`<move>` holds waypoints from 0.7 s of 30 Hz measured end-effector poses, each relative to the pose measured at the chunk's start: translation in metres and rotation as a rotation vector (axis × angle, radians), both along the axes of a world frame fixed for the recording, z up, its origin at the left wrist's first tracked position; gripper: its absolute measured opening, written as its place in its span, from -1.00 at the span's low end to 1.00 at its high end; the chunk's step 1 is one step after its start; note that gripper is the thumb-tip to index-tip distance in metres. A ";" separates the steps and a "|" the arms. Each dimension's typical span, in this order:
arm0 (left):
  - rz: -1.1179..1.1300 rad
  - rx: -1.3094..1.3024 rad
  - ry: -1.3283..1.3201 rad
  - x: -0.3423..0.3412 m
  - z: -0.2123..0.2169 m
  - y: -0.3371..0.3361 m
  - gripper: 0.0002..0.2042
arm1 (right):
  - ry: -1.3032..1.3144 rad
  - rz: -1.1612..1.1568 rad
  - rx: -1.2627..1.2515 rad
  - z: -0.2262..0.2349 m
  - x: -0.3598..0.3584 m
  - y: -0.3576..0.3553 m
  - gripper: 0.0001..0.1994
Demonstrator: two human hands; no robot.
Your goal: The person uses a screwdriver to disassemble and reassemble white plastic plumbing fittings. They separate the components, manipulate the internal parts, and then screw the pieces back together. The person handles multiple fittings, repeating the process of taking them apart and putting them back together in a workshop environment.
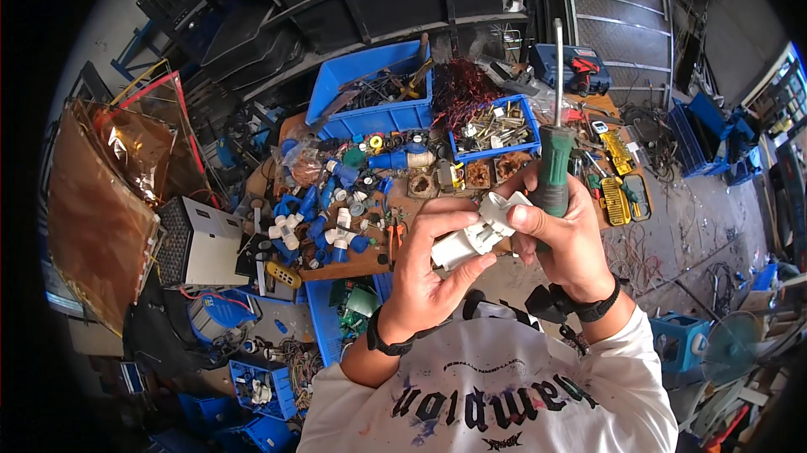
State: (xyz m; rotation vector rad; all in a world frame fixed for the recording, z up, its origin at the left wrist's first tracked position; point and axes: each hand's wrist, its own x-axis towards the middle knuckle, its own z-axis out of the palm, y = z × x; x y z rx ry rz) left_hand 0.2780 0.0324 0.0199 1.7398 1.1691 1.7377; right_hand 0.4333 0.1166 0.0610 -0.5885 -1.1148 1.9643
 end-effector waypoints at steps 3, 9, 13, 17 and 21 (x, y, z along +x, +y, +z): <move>-0.034 0.004 0.000 -0.002 -0.002 0.003 -0.60 | 0.008 0.072 -0.089 0.001 0.002 0.006 -0.67; 0.007 -0.083 -0.040 0.001 -0.001 0.000 -0.61 | -0.105 -0.087 0.162 0.003 0.001 -0.003 -0.64; -0.033 -0.164 -0.102 0.003 0.005 -0.005 -0.63 | -0.085 -0.184 0.466 -0.005 0.002 -0.008 -0.62; -0.147 -0.286 -0.308 0.006 0.010 -0.009 -0.63 | 0.036 -0.096 0.202 0.004 0.004 -0.009 -0.64; -0.190 -0.369 -0.392 0.003 0.012 -0.009 -0.63 | 0.065 -0.067 0.171 -0.003 0.000 -0.003 -0.66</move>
